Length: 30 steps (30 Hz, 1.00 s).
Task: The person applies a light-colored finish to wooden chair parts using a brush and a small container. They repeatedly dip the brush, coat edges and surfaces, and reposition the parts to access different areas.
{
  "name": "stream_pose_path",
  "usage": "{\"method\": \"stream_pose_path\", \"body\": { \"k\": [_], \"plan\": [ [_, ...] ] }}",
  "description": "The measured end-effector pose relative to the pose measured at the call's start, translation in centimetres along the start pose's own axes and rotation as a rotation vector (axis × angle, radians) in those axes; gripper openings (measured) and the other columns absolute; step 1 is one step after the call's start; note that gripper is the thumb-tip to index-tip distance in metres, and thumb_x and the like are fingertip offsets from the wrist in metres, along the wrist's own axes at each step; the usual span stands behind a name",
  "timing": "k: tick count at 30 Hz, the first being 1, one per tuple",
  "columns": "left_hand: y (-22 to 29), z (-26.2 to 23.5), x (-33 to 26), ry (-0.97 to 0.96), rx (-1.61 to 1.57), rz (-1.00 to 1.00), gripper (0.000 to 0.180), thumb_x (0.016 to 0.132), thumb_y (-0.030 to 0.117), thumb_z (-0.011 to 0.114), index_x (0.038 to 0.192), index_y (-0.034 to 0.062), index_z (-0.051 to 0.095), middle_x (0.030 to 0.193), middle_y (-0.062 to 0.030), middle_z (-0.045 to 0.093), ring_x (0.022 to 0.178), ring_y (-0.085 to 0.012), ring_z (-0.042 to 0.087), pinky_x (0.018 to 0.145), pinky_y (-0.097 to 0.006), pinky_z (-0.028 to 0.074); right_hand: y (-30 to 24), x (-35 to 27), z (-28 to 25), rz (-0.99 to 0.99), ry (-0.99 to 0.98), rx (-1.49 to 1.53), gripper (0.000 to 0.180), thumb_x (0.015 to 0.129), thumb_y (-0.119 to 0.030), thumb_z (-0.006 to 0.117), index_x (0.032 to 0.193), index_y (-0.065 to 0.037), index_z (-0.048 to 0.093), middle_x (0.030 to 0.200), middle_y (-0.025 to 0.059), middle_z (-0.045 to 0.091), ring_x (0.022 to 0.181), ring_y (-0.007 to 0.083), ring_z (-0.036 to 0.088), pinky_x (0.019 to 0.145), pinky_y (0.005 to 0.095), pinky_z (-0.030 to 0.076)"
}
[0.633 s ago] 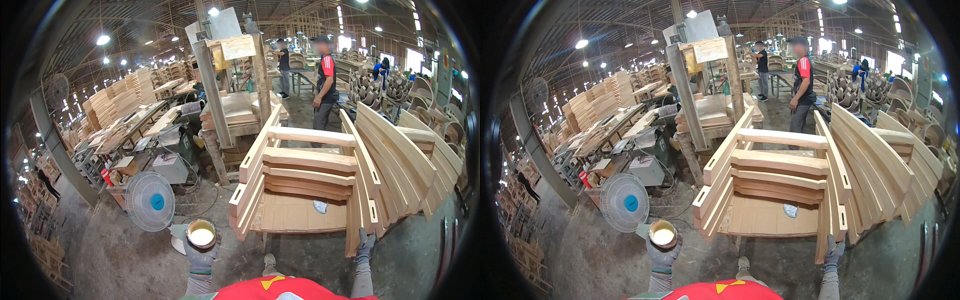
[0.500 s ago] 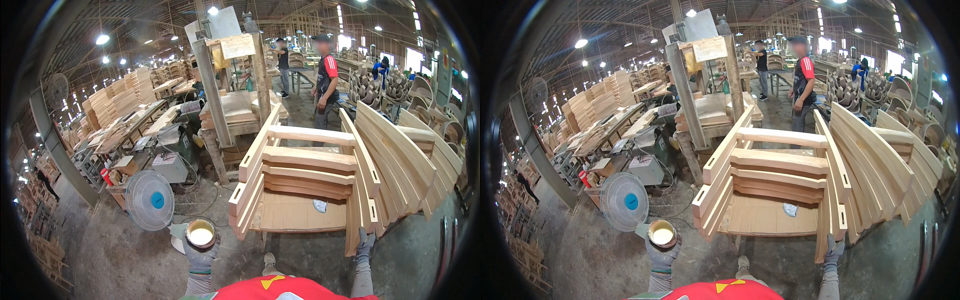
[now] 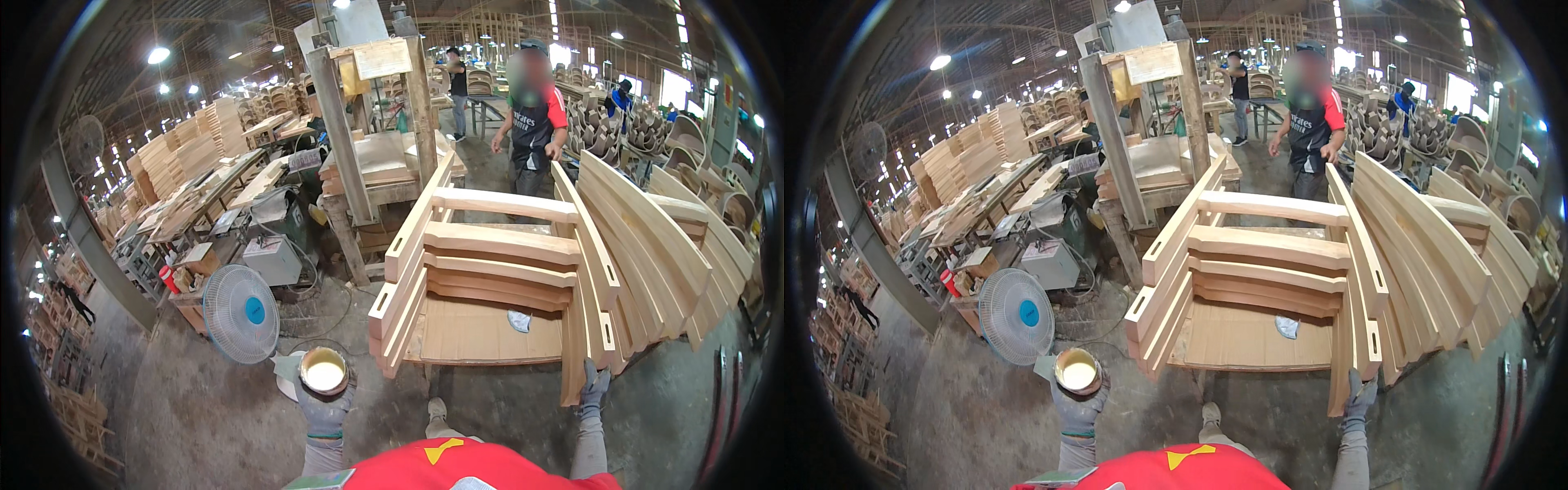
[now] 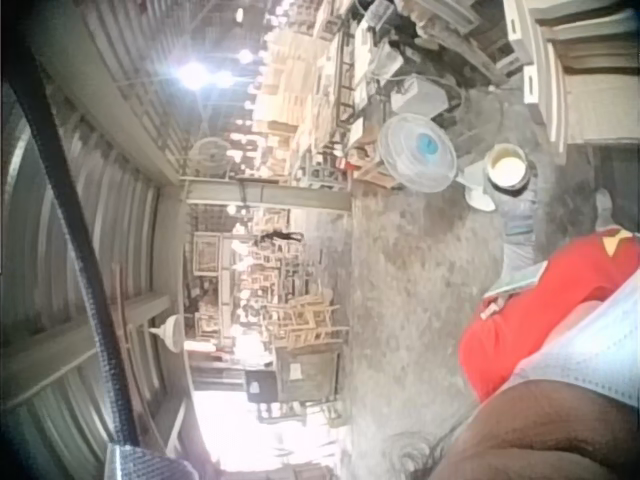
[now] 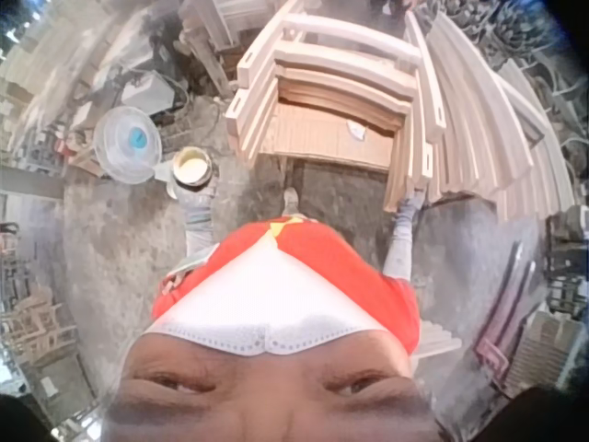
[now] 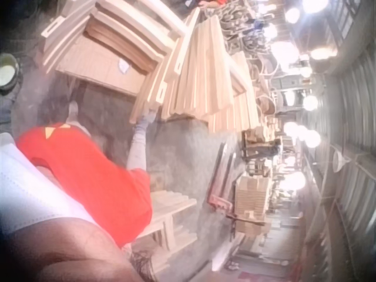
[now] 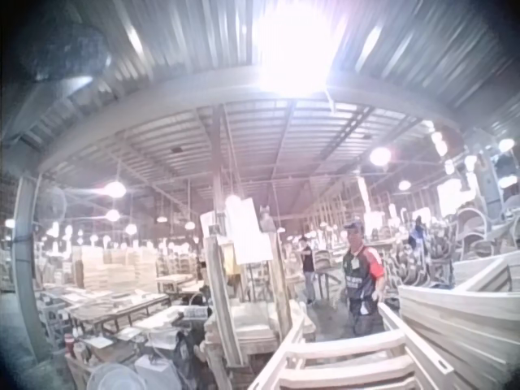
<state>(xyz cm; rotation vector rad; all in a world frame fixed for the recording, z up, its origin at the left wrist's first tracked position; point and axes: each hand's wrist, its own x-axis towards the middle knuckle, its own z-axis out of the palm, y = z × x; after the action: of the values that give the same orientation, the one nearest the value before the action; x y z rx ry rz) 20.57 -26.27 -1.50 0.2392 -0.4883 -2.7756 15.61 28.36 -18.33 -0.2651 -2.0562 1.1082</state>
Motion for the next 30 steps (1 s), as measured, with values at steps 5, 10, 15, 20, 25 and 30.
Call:
{"method": "stream_pose_path", "body": {
  "k": [5,10,15,20,25,30],
  "plan": [
    [0.1,0.2,-0.8,0.034,-0.013,0.039,0.036,0.088,0.035,0.043,0.116,0.0146,0.048,0.112,-0.0077,0.051,0.102,-0.0264,0.05,0.09,-0.047,0.039,-3.3,0.4,0.1,0.245,-0.02,0.168,0.044,0.075,-0.014,0.065,0.112,0.004,0.048,0.1,0.0104,0.058,0.088,0.0173,0.054,0.079,0.0285,0.043],
    [0.2,-1.0,0.2,-0.016,-0.025,0.027,0.037,0.087,0.035,0.044,0.118,0.0144,0.045,0.114,-0.0086,0.05,0.103,-0.0258,0.049,0.091,-0.049,0.039,-3.3,0.3,-0.2,0.226,0.029,0.253,0.043,0.075,-0.014,0.066,0.111,0.004,0.049,0.099,0.0107,0.058,0.086,0.0174,0.054,0.078,0.0291,0.043],
    [0.1,-0.7,-0.2,-0.041,0.162,0.095,0.036,0.087,0.032,0.046,0.119,0.0144,0.045,0.114,-0.0087,0.049,0.104,-0.0249,0.049,0.092,-0.047,0.039,-3.2,0.4,0.3,0.192,0.019,0.18,0.047,0.075,-0.016,0.067,0.112,0.005,0.048,0.105,0.0131,0.056,0.093,0.0192,0.053,0.082,0.0298,0.042],
    [-0.6,-1.0,0.3,-0.091,0.463,0.189,0.035,0.087,0.025,0.046,0.12,0.0158,0.045,0.113,-0.006,0.051,0.101,-0.022,0.052,0.092,-0.043,0.04,-2.5,0.0,-0.2,0.031,0.043,-0.115,0.026,0.082,-0.018,0.056,0.099,0.0,0.062,0.099,0.0188,0.056,0.09,0.0283,0.051,0.085,0.0365,0.038],
    [-0.7,-0.6,0.3,-0.036,0.256,0.041,0.043,0.082,0.022,0.053,0.123,0.0159,0.041,0.12,-0.0053,0.046,0.107,-0.0257,0.049,0.088,-0.048,0.043,-3.6,0.1,-0.3,0.125,-0.032,-0.127,0.03,0.084,-0.023,0.051,0.103,-0.004,0.062,0.106,0.0152,0.055,0.098,0.0275,0.049,0.085,0.0382,0.037],
    [-1.0,-0.2,0.4,0.041,0.076,-0.122,0.044,0.086,0.042,0.046,0.12,0.0149,0.047,0.117,-0.0094,0.051,0.11,-0.0278,0.047,0.095,-0.047,0.036,-3.0,0.5,-1.3,-0.131,-0.163,-0.327,0.028,0.086,-0.021,0.048,0.104,-0.005,0.063,0.105,0.0128,0.061,0.098,0.0277,0.055,0.09,0.036,0.038]
  ]
}}
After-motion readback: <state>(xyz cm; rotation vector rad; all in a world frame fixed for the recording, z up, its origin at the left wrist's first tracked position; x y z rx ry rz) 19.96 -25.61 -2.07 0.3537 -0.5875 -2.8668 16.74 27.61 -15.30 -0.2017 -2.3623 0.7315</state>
